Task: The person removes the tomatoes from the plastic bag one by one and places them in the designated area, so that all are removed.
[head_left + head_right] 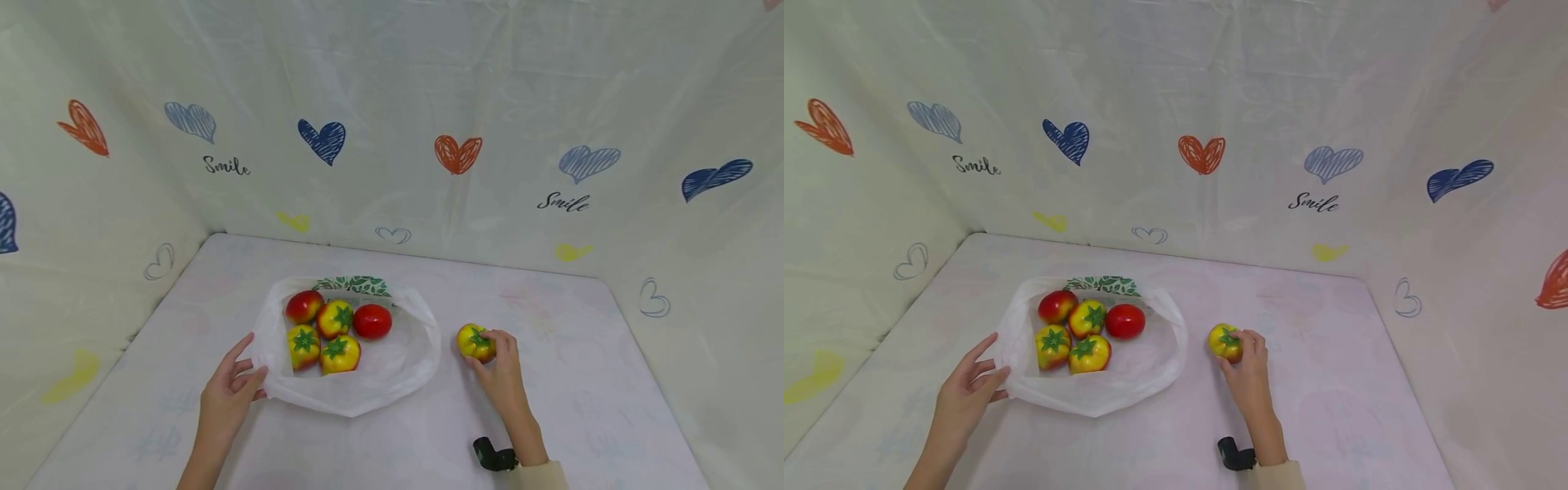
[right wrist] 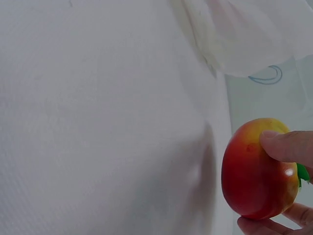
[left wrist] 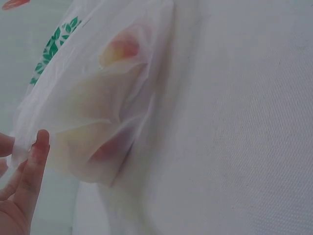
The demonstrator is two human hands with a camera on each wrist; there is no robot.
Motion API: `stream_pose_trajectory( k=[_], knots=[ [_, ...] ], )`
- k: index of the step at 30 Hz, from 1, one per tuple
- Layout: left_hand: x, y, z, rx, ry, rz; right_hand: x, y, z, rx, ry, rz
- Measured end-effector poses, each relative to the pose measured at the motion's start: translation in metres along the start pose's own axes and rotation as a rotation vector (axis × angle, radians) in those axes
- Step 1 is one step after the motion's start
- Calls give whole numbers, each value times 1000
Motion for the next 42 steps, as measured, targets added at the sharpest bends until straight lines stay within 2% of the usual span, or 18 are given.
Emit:
stream_pose_trajectory(
  k=[4,5,7,11,12,14,18,22,25,34,42],
  knots=[
    [0,0,0,6,4,-7,4,4,4,0,-48,58],
    [-3,11,-3,2,-7,-16,5,5,5,-3,-55,68],
    [-4,15,-3,3,-12,-7,6,7,6,-5,-59,80],
    [-12,40,-9,-31,-39,-2,5,8,7,-1,-50,94],
    [-10,36,-8,-35,-36,9,5,8,7,0,-47,101],
    [-12,44,-10,-48,-48,6,4,9,8,5,-41,115],
    [-8,30,-7,-58,-32,19,4,10,10,12,-29,132],
    [-3,9,-3,-29,-16,21,3,11,11,9,-12,129],
    [-1,0,-1,-1,1,8,3,11,11,5,-12,125],
    [-1,2,-1,-4,-6,-9,3,9,10,-6,-34,134],
    [1,4,0,-15,-8,13,-1,4,3,-14,-37,122]
  ],
)
Point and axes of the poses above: each hand's wrist, its own x-axis towards the middle knuckle, its own z-axis out of the palm, y = z × x, the point moved 3 cm from there along x, towards the middle knuckle, and after that the axes turned 14 degrees about z, right-handed, at the moved point
